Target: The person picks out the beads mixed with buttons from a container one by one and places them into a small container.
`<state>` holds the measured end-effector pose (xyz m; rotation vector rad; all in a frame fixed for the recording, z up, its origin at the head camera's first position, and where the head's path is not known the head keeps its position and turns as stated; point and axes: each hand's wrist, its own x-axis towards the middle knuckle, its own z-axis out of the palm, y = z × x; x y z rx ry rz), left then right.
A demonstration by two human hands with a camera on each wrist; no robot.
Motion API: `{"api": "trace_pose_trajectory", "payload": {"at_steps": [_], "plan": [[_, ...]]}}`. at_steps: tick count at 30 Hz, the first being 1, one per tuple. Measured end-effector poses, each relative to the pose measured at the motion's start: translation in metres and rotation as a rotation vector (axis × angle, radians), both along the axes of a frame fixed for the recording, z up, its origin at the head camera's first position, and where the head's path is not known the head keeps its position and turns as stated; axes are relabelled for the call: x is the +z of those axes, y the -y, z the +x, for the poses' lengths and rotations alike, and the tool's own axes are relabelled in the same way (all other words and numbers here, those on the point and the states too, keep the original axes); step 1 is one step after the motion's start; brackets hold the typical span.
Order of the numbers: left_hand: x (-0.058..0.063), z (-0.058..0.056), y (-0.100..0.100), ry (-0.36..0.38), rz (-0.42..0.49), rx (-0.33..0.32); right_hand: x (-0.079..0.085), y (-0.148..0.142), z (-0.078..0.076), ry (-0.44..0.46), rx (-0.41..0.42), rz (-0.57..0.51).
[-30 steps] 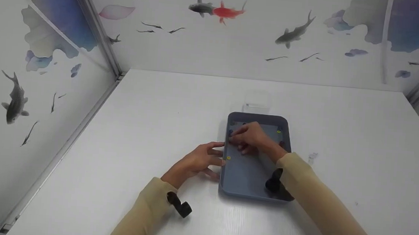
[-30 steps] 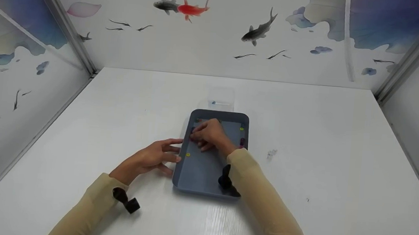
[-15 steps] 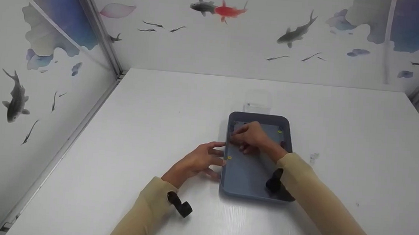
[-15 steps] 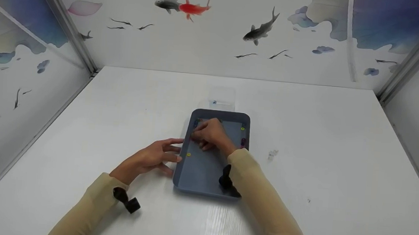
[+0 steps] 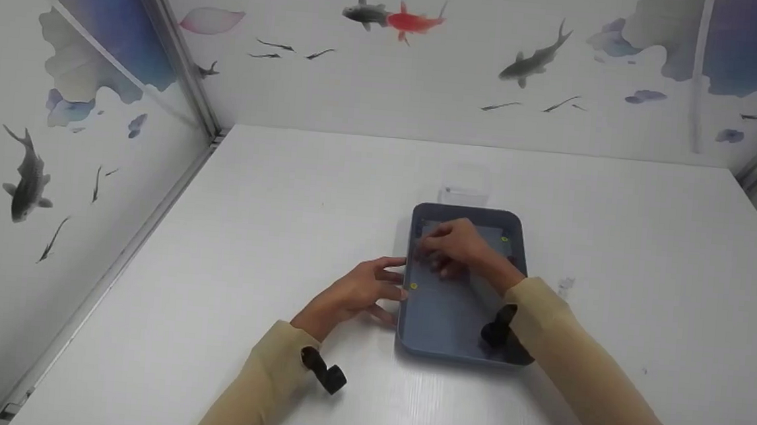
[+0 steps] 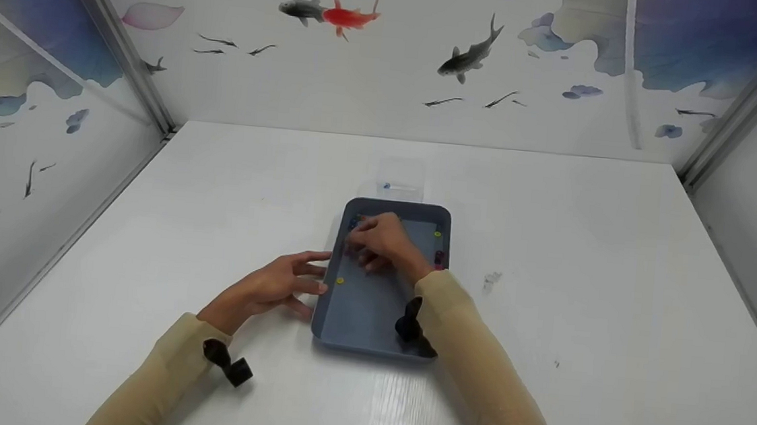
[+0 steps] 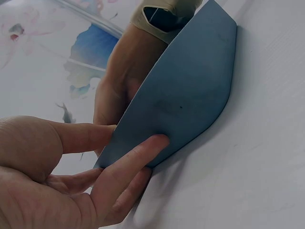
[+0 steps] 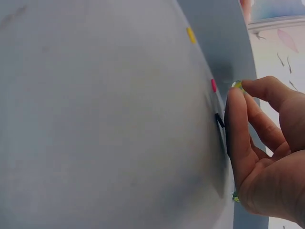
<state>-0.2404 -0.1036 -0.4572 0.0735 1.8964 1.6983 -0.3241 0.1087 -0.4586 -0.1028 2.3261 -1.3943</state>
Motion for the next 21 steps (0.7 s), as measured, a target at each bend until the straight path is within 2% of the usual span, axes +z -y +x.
{"api": "trace_pose_trajectory", "payload": {"at_steps": [12,21], "plan": [[0.000,-0.001,0.000,-0.006,0.002,0.002,0.010,-0.008,0.003,-0.076,-0.005,0.010],[0.000,0.000,0.000,-0.003,-0.011,0.007,0.019,-0.018,0.000,-0.079,-0.040,-0.001]]}}
